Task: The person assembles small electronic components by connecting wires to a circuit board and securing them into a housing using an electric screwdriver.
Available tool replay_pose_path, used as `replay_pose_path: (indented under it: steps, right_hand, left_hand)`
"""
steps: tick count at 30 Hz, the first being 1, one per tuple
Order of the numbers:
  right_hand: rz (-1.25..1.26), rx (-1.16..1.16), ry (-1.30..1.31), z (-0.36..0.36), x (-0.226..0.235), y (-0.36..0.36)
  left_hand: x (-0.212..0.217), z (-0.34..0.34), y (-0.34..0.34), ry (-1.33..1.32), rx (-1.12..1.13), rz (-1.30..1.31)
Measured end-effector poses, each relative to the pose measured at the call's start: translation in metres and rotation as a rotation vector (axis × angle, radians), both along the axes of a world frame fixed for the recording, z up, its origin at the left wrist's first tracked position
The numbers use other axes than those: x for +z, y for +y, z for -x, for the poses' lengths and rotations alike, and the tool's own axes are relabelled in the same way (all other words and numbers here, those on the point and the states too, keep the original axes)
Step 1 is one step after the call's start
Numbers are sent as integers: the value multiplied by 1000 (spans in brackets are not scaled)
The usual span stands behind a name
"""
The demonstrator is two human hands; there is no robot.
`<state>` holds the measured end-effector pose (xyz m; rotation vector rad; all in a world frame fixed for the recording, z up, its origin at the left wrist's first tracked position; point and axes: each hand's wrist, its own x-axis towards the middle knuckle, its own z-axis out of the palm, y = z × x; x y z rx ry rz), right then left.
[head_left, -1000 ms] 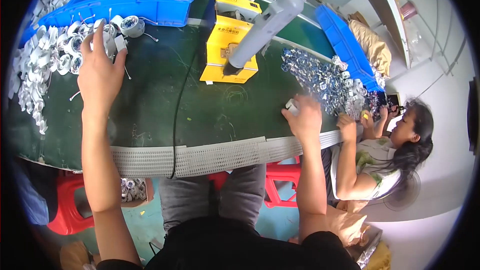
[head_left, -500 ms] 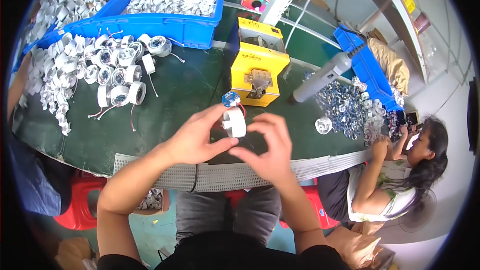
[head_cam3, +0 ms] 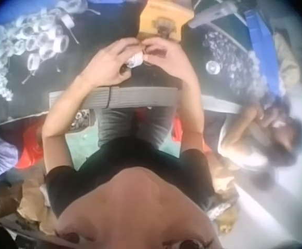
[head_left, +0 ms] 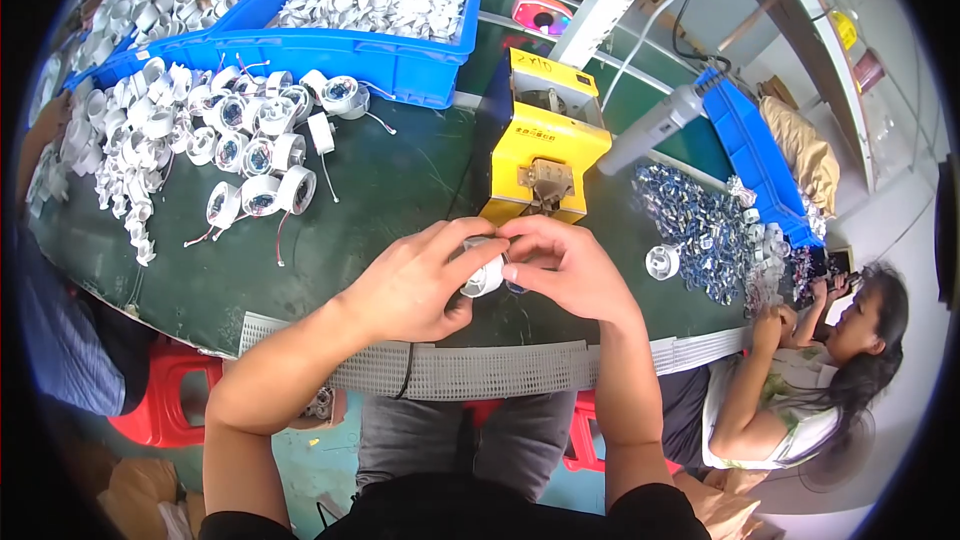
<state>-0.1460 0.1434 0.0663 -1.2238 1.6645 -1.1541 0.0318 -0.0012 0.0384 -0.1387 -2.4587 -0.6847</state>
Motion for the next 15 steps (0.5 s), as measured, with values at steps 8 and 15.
replay_pose_path:
  steps: [8,15]
  right_hand:
    - [93,-95,-358,10,-32,0]
    - [354,-78,-680,-10,-48,-6]
  left_hand:
    - [-5,7,-8,59,-13,-323]
    - [-17,12,-21,-142,-323,-1505]
